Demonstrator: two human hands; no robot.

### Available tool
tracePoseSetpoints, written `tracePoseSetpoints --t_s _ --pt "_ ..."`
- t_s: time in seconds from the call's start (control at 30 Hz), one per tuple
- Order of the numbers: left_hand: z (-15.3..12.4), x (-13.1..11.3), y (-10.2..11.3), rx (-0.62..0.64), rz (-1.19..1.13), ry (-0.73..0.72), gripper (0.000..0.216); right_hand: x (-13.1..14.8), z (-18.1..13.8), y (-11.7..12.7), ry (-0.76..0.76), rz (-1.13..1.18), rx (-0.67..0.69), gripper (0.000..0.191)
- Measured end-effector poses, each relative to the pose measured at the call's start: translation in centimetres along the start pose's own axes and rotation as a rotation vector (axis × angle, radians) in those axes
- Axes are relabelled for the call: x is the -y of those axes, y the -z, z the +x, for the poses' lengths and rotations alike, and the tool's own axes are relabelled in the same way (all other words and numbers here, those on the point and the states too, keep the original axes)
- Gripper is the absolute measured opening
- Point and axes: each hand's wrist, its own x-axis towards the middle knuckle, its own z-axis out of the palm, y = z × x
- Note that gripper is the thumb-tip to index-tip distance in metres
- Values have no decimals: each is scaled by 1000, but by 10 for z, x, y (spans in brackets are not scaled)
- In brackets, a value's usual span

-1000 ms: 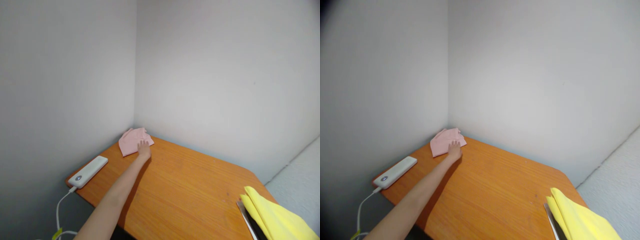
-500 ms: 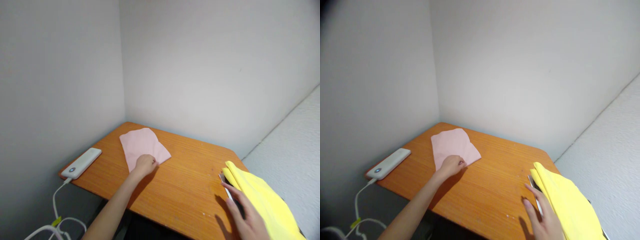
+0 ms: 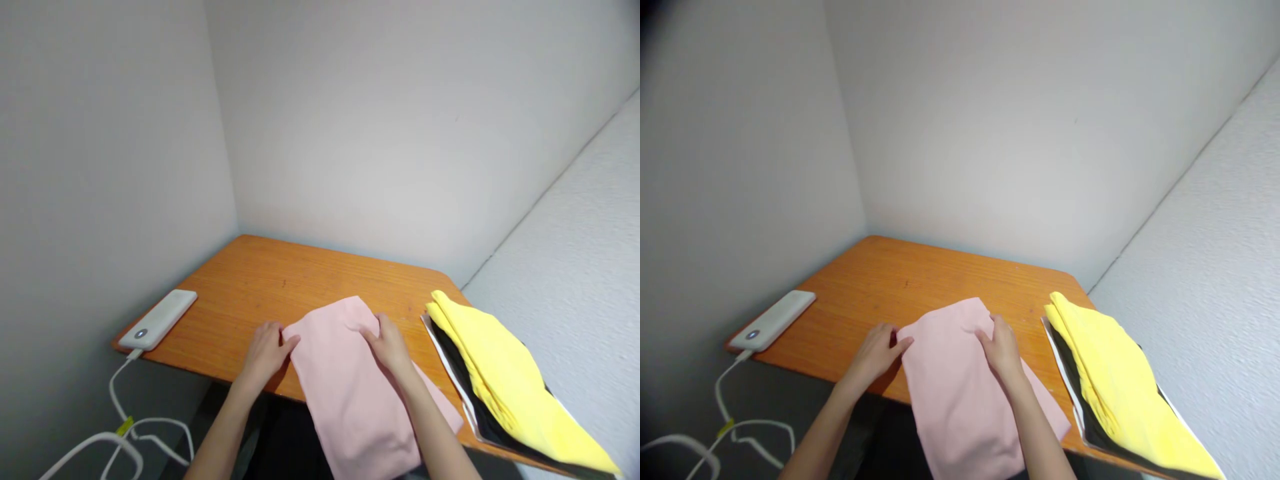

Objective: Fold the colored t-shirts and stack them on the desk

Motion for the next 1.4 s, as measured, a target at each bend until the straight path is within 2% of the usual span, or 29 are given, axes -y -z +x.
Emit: tracePoseSetpoints --t_s 0.07,0.17,0.23,0.3,0.37,0.4,0.47,0.53,0.6,0.67,0.73,0.8,0.87,0.9,0.97,1.03,1.07,1.17,1.3,1.4 --pt "-2 -13 -4 5 -41 -45 27 7 1 6 10 61 16 29" --pt "-13 -32 8 -6 -260 -171 28 11 -4 28 31 129 47 28" --pt "-20 -39 22 85 -521 -375 37 9 -13 46 59 245 118 29" --pt "-25 -40 29 271 -721 -497 53 5 -26 59 69 453 214 34" --pt "-25 -39 25 374 -772 -428 58 3 -39 62 31 672 254 44" --pt "-25 -38 20 374 -764 -361 51 4 -46 60 -4 743 239 49" --pt "-26 -38 6 298 -742 -271 36 7 -56 52 -62 840 171 58" --pt "-28 -41 -3 219 -760 -280 52 12 -61 42 -79 920 103 63" --pt "-32 -47 -4 219 -770 -345 62 17 -62 36 -61 997 69 63" --pt "-36 -56 0 303 -748 -424 45 20 -59 36 -52 966 63 53" --pt "-38 -66 3 337 -759 -410 23 23 -54 42 -59 753 -2 35" --pt "-42 -76 3 244 -838 -310 24 30 -52 52 -39 420 -195 21" --pt "-50 -84 1 126 -937 -202 29 42 -57 61 43 164 -350 21" --pt "-55 -87 0 103 -967 -166 31 50 -63 63 94 85 -338 18" --pt "-69 -94 2 118 -982 -133 36 67 -78 63 168 -9 -131 18" --pt "-87 -100 8 171 -932 -177 40 83 -94 57 163 -79 92 30" --pt "-97 -104 11 197 -892 -234 41 90 -101 54 133 -108 145 34" --pt "-125 -112 20 247 -776 -390 41 106 -111 48 32 -131 138 35" --pt "-152 -114 26 223 -753 -375 35 118 -114 61 75 62 221 34" --pt "-156 -108 31 179 -765 -372 34 120 -114 81 48 301 314 34"
